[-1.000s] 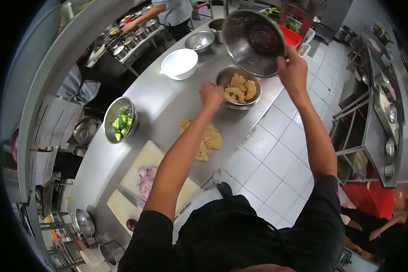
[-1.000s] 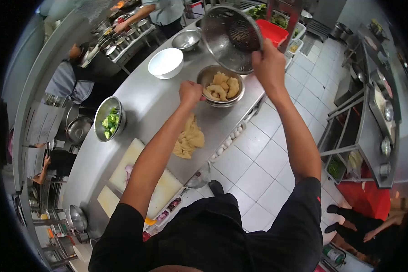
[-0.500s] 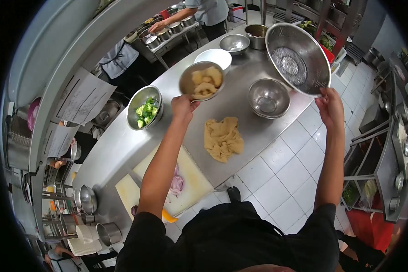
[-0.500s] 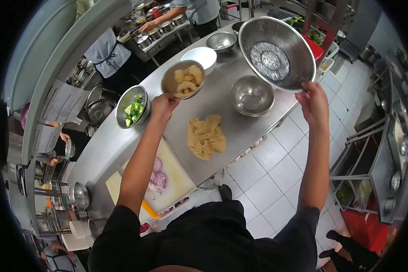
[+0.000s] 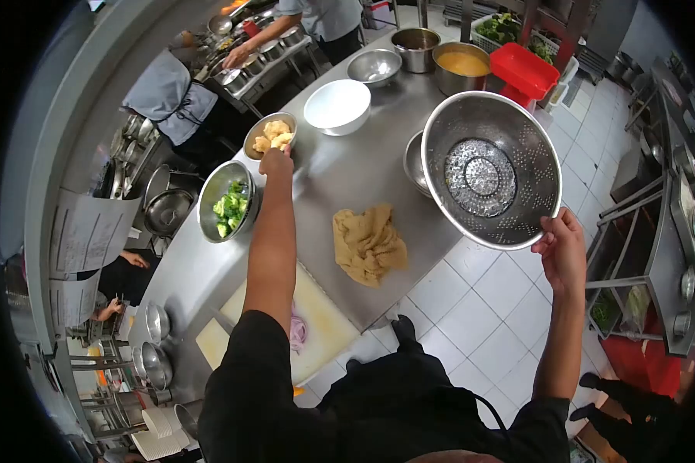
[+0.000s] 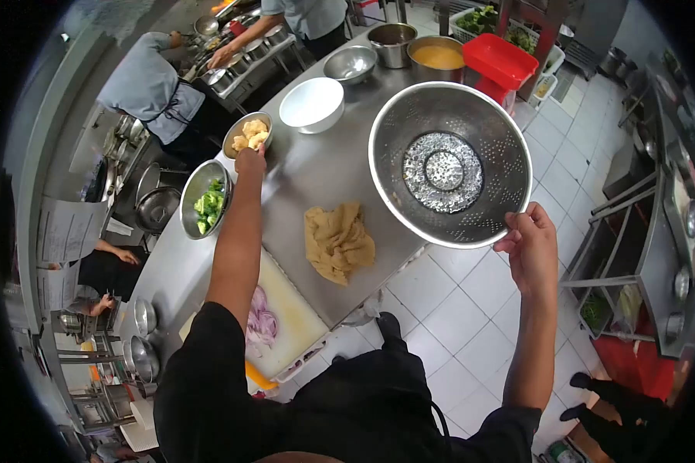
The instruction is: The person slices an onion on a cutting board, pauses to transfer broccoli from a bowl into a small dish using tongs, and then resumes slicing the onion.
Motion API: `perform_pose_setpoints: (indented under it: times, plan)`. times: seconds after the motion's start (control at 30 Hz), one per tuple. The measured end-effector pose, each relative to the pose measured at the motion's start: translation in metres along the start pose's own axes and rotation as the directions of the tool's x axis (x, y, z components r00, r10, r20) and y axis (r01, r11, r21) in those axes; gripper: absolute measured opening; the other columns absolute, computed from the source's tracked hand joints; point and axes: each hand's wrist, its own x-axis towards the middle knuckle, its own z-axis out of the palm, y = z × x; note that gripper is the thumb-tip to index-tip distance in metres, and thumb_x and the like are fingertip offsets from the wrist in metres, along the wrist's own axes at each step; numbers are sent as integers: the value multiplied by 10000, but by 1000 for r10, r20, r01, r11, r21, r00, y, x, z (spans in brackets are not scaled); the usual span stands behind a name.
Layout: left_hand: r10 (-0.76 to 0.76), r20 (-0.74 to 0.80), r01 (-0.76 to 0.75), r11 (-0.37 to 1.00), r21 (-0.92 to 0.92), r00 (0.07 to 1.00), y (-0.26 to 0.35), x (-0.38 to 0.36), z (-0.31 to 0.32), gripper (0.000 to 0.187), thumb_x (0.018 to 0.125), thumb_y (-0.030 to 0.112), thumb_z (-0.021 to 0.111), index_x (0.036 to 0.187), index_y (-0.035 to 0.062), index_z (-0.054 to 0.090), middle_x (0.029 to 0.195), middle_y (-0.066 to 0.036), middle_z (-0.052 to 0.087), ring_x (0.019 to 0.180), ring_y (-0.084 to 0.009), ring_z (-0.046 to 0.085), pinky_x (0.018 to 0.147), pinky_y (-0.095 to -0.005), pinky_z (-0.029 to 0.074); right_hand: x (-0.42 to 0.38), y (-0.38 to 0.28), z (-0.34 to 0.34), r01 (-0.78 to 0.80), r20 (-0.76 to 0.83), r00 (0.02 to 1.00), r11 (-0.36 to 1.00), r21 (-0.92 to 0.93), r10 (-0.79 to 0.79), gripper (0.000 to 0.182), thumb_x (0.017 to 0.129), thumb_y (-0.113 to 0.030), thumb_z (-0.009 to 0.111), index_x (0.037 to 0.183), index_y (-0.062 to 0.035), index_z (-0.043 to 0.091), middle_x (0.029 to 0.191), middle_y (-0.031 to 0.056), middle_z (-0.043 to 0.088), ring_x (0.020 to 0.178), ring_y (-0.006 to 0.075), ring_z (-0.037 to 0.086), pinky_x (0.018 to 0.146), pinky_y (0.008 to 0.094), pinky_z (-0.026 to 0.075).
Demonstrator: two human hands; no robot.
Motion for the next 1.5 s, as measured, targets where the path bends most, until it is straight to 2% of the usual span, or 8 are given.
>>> perform_pose_setpoints:
  times: [0.2, 0.23, 0.27, 0.3, 0.43, 0.77, 1.07, 1.5]
  plan:
    - [216, -185, -249, 952, -178, 959, -5, -23, 12, 638, 969, 588, 464, 1048, 2, 703, 952, -229, 721, 977, -358, 698, 848, -433, 553, -3, 4, 11, -9, 69, 998, 1000, -24, 11, 82, 886, -29, 603, 919, -25, 527, 728, 43, 607, 539, 100, 595, 497, 243, 560]
    - [51, -40, -64, 658, -750, 998, 3, -28, 15, 544, 953, 500, 540, 1127, -4, 648, 1007, -215, 703, 977, -353, 688, 833, -431, 561, -1, 6, 15, -4, 72, 997, 999, -34, 7, 85, 885, -30, 607, 919, -30, 528, 733, 43, 611, 541, 100, 595, 501, 244, 556]
    - [-16, 153, 154, 71, -986, 988, 12, -24, 27, 502, 937, 411, 616, 1207, -11, 594, 1063, -201, 685, 977, -349, 679, 817, -430, 569, 2, 8, 22, -2, 90, 996, 999, -42, 6, 89, 884, -30, 611, 919, -34, 530, 738, 42, 615, 543, 99, 595, 505, 246, 553]
    - [23, 305, 265, -560, -785, 952, 8, -26, 32, 522, 921, 323, 692, 1286, -18, 539, 1119, -187, 667, 976, -345, 669, 801, -428, 577, 6, 11, 33, 0, 126, 992, 999, -51, 6, 92, 882, -31, 615, 919, -38, 531, 744, 42, 619, 545, 99, 595, 509, 247, 549]
    - [58, 559, 485, -575, -659, 827, 6, -147, -66, 359, 968, 184, 567, 1261, -7, 488, 1247, -207, 435, 906, -365, 613, 849, -503, 590, 23, 25, 66, 0, 319, 948, 999, -39, 13, 93, 893, -49, 633, 913, -48, 542, 715, 9, 589, 537, 91, 579, 504, 259, 533]
    - [431, 354, 471, -201, -859, 830, -167, -431, -164, 267, 993, 232, 618, 1176, 39, 589, 1004, -80, 666, 816, -149, 656, 712, -300, 532, -31, 75, 249, -115, 688, 702, 983, -145, 183, 116, 883, -57, 655, 865, -85, 544, 771, 9, 600, 622, 122, 606, 568, 282, 532]
    - [1, 373, 345, -385, -856, 928, -358, -574, -177, 210, 998, 206, 612, 1125, 39, 612, 962, -62, 669, 778, -117, 639, 688, -263, 513, -210, 186, 449, -253, 896, 190, 902, -349, 400, 133, 865, -38, 657, 887, -77, 532, 791, 47, 608, 686, 173, 627, 650, 348, 573]
    - [-480, 100, -17, -233, -972, 871, -631, -686, -167, 176, 987, 181, 621, 1036, 13, 638, 862, -34, 672, 736, -101, 626, 674, -256, 502, -545, 388, 677, -290, 840, 155, 837, -465, 520, 170, 869, 39, 578, 1000, 70, 475, 934, 203, 591, 764, 299, 638, 684, 388, 605]
